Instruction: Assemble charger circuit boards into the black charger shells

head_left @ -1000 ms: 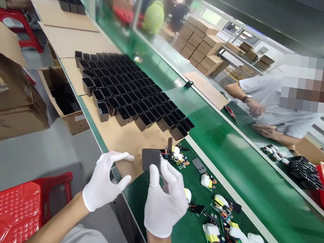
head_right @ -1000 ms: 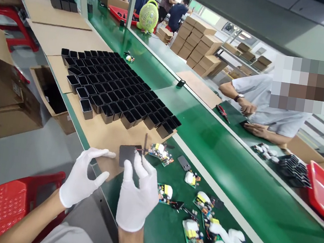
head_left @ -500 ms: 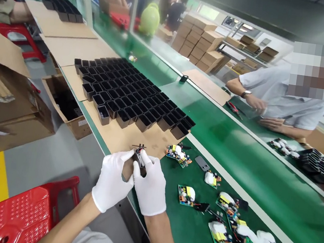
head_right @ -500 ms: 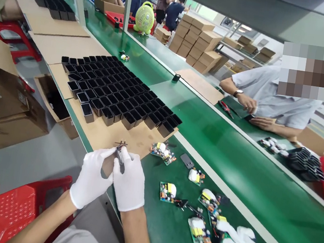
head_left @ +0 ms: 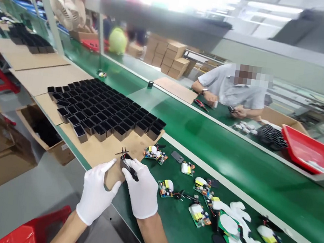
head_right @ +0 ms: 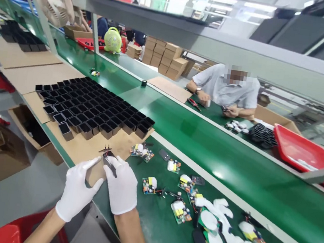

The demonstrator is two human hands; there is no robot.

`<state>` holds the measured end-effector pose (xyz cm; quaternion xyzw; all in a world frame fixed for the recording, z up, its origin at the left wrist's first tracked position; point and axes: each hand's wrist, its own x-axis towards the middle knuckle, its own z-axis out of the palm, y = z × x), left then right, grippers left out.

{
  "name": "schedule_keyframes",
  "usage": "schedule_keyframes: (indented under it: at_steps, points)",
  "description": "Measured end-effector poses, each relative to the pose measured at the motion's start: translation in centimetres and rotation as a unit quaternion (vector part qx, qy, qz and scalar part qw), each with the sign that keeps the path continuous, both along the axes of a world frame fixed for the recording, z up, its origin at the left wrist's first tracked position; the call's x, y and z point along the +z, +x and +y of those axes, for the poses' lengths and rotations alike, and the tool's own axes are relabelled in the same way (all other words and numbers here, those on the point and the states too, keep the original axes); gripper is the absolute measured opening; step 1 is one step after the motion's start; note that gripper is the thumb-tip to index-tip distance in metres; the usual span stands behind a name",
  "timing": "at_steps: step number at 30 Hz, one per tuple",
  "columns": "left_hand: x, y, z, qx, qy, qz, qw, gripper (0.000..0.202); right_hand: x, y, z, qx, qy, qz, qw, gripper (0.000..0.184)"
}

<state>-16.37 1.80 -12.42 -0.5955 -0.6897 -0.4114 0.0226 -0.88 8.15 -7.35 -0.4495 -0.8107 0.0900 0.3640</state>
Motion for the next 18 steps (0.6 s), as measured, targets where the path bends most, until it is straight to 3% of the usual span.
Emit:
schedule_keyframes:
  at_steps: [3, 7, 11, 14, 18]
  points:
    - [-0.4, -0.2, -0.4, -0.019, 0.004, 0.007, 1.000, 0.057, 3.4, 5.0, 2.5, -0.059, 0.007, -0.019, 0.998, 0.027]
    - [-0.9, -0.3, -0.7, -0.017, 0.017, 0.020, 1.000, 0.052, 7.7, 14.1, 10.1, -0.200, -0.039, -0.077, 0.976, 0.019]
    - [-1.4, -0.3, -0.7, -0.018, 0.012, 0.027, 0.999, 0.050, 8.9, 21.1, 16.0, -0.307, -0.128, -0.134, 0.934, 0.028]
    - [-1.5, -0.3, -0.7, -0.017, 0.012, 0.031, 0.999, 0.050, 8.4, 22.7, 16.9, -0.317, -0.163, -0.169, 0.919, 0.033]
    - [-1.4, -0.2, -0.6, -0.007, 0.013, 0.019, 1.000, 0.052, 8.2, 21.4, 15.9, -0.257, -0.138, -0.216, 0.932, 0.034]
